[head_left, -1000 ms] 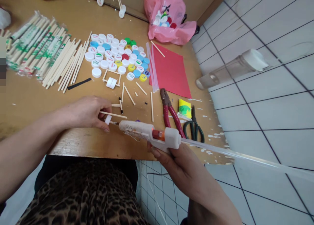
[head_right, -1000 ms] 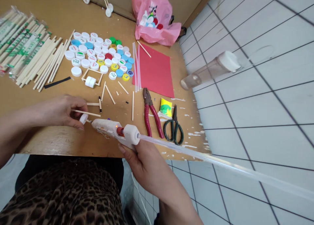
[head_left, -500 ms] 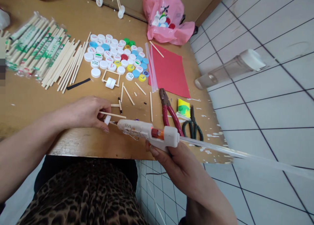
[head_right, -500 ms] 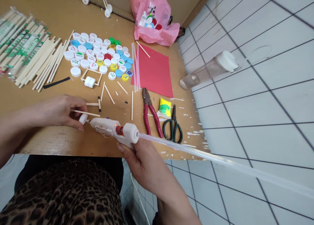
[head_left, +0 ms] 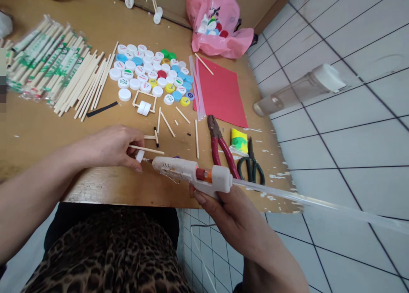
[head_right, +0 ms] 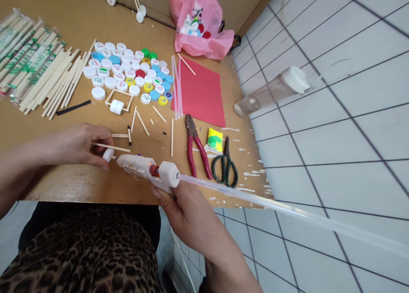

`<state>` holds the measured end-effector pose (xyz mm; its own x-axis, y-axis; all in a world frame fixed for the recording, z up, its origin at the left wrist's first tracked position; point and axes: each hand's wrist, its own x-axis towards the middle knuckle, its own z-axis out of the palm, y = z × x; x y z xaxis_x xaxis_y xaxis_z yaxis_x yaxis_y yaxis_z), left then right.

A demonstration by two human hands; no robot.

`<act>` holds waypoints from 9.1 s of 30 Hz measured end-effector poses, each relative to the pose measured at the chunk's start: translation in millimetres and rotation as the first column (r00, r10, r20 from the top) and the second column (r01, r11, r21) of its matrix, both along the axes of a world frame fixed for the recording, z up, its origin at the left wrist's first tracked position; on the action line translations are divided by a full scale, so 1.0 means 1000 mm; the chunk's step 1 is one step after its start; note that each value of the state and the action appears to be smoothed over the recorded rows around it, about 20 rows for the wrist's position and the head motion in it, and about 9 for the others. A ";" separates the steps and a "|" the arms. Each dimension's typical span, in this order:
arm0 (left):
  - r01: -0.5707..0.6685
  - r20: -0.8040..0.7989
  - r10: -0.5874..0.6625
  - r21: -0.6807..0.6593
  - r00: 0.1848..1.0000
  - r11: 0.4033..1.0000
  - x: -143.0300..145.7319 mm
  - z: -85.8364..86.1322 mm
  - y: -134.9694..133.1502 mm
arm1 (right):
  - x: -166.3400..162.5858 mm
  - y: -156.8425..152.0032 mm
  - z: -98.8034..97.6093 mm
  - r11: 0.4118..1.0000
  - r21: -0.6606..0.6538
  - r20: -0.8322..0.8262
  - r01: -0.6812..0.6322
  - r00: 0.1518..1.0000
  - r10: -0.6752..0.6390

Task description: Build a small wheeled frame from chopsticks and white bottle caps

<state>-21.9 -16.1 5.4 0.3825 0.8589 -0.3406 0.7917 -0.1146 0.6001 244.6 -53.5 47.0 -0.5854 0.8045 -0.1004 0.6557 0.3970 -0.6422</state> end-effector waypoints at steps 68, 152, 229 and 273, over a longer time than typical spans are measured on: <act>-0.016 0.042 0.014 0.046 0.999 0.999 -0.008 -0.005 0.000 | -0.018 0.027 0.002 0.921 0.388 0.068 -0.021 0.998 -0.006; -0.024 0.095 0.018 0.058 0.995 0.998 -0.025 -0.002 -0.009 | -0.100 0.109 -0.008 0.784 0.131 0.653 -0.607 0.648 0.392; -0.015 0.070 0.008 0.091 0.997 0.996 -0.026 -0.002 -0.010 | 0.009 0.026 0.015 0.918 0.397 0.191 -0.007 0.979 -0.076; -0.020 0.195 0.004 0.079 0.981 0.997 -0.025 -0.013 -0.012 | 0.056 0.064 -0.045 0.586 0.192 -0.010 0.787 0.599 -0.801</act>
